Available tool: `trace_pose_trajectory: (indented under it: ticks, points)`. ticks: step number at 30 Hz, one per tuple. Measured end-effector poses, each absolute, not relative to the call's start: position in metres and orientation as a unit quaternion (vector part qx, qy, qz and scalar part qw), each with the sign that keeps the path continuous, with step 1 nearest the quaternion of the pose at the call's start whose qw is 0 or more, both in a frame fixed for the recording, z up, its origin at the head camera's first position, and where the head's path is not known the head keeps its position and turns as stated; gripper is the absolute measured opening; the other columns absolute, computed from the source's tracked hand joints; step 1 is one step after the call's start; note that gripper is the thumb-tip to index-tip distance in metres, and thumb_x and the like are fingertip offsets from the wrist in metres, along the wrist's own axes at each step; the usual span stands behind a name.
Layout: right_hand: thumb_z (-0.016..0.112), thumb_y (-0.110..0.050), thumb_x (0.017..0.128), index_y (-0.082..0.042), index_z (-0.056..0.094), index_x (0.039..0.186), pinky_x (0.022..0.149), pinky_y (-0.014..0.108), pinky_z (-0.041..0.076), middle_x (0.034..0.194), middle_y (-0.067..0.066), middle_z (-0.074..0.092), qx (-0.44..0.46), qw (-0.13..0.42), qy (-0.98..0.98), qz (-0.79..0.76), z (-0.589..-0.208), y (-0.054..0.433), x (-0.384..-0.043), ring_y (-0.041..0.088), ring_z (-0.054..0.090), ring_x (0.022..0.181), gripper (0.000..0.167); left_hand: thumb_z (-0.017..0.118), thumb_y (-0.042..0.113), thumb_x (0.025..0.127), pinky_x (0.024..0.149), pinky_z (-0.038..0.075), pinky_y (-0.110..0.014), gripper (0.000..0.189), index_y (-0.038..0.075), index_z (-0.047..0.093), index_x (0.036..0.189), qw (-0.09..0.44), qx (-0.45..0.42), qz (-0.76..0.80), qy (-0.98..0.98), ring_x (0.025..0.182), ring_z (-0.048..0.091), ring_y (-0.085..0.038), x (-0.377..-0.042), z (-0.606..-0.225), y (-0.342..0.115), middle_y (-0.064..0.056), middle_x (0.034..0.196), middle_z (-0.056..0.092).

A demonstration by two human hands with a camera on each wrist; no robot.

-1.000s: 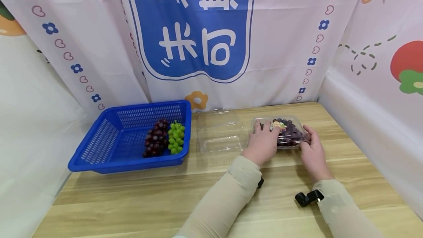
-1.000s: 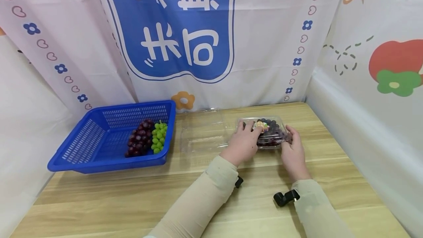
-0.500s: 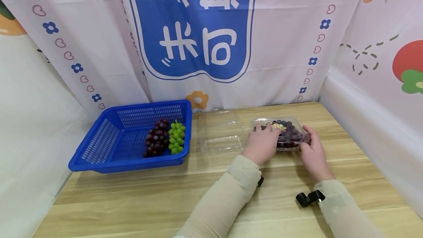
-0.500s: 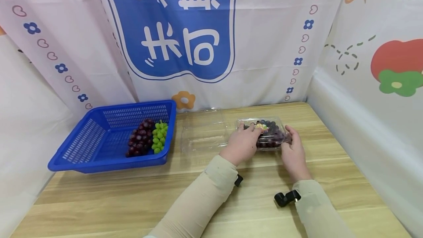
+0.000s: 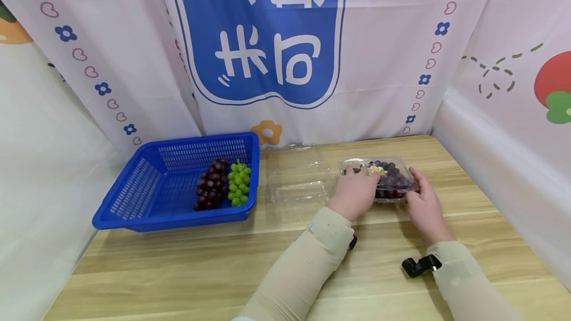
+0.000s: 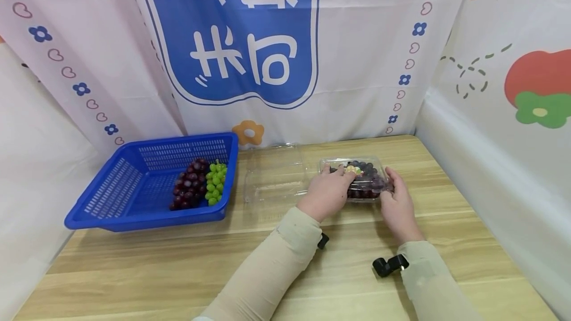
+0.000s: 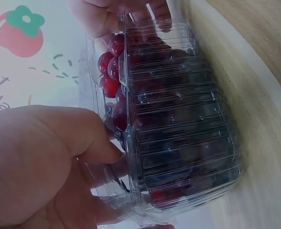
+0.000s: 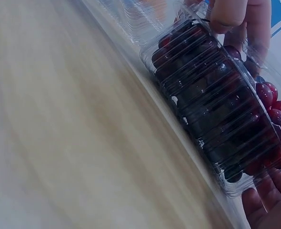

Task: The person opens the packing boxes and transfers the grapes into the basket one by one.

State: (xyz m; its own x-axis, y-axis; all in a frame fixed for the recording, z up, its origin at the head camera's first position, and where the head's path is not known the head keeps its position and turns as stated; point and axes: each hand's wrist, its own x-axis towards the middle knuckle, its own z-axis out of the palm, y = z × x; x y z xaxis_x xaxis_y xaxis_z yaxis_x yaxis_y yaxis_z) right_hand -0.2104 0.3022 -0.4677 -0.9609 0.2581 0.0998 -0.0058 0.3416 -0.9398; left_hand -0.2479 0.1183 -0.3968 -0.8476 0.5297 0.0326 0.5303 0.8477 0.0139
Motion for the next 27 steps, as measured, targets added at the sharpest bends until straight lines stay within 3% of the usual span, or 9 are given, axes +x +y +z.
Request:
trace_pose_trajectory:
  ticks: [5, 9, 14, 17, 22, 27]
  points:
    - [0.035, 0.002, 0.093, -0.013, 0.019, 0.163, 0.116, 0.059, 0.022, 0.164, 0.018, 0.023, -0.081, 0.113, -0.815, 0.562, -0.466, 0.302, -0.209, 0.039, 0.026, 0.145, 0.073, 0.049, 0.026, 0.106, 0.096, 0.049, -0.049, 0.043, 0.04, 0.053, 0.146, 0.015, -0.265, -0.023, -0.964, 0.137, 0.045, -0.031, -0.249, -0.394, 0.117, 0.005, 0.153, 0.048]
    - [0.034, -0.003, 0.097, -0.015, 0.019, 0.163, 0.113, 0.058, 0.027, 0.163, 0.019, 0.024, -0.096, 0.111, -0.816, 0.56, -0.466, 0.303, -0.208, 0.038, 0.029, 0.143, 0.069, 0.052, 0.028, 0.102, 0.105, 0.044, -0.052, 0.052, 0.042, 0.045, 0.152, -0.012, -0.274, -0.035, -0.961, 0.146, 0.033, -0.032, -0.251, -0.392, 0.115, 0.006, 0.159, 0.04]
    - [0.036, -0.005, 0.099, -0.012, 0.022, 0.163, 0.101, 0.042, 0.042, 0.15, 0.025, 0.041, -0.102, 0.115, -0.818, 0.554, -0.466, 0.302, -0.208, 0.035, 0.043, 0.131, 0.066, 0.053, 0.032, 0.099, 0.109, 0.04, -0.051, 0.057, 0.039, 0.042, 0.154, -0.006, -0.27, -0.067, -0.96, 0.148, 0.031, -0.028, -0.256, -0.391, 0.109, 0.008, 0.159, 0.04]
    - [0.036, -0.006, 0.099, -0.01, 0.027, 0.161, 0.098, 0.037, 0.043, 0.15, 0.023, 0.042, -0.103, 0.116, -0.818, 0.554, -0.465, 0.301, -0.208, 0.034, 0.043, 0.131, 0.062, 0.051, 0.034, 0.099, 0.109, 0.041, -0.049, 0.054, 0.035, 0.045, 0.153, 0.019, -0.27, -0.091, -0.958, 0.145, 0.037, -0.024, -0.259, -0.388, 0.104, 0.008, 0.155, 0.044]
    - [0.035, -0.004, 0.099, -0.008, 0.037, 0.157, 0.109, 0.054, 0.035, 0.157, 0.02, 0.036, -0.091, 0.117, -0.817, 0.558, -0.465, 0.3, -0.208, 0.037, 0.037, 0.138, 0.058, 0.051, 0.034, 0.102, 0.1, 0.049, -0.045, 0.046, 0.03, 0.052, 0.148, 0.056, -0.26, -0.154, -0.951, 0.136, 0.047, -0.019, -0.263, -0.382, 0.096, 0.006, 0.15, 0.05]
    - [0.037, -0.003, 0.099, -0.009, 0.042, 0.155, 0.111, 0.062, 0.028, 0.156, 0.022, 0.035, -0.085, 0.118, -0.82, 0.554, -0.466, 0.301, -0.207, 0.041, 0.034, 0.139, 0.057, 0.055, 0.032, 0.1, 0.093, 0.053, -0.041, 0.049, 0.028, 0.051, 0.149, 0.071, -0.237, -0.22, -0.943, 0.13, 0.052, -0.018, -0.267, -0.378, 0.089, 0.006, 0.148, 0.05]
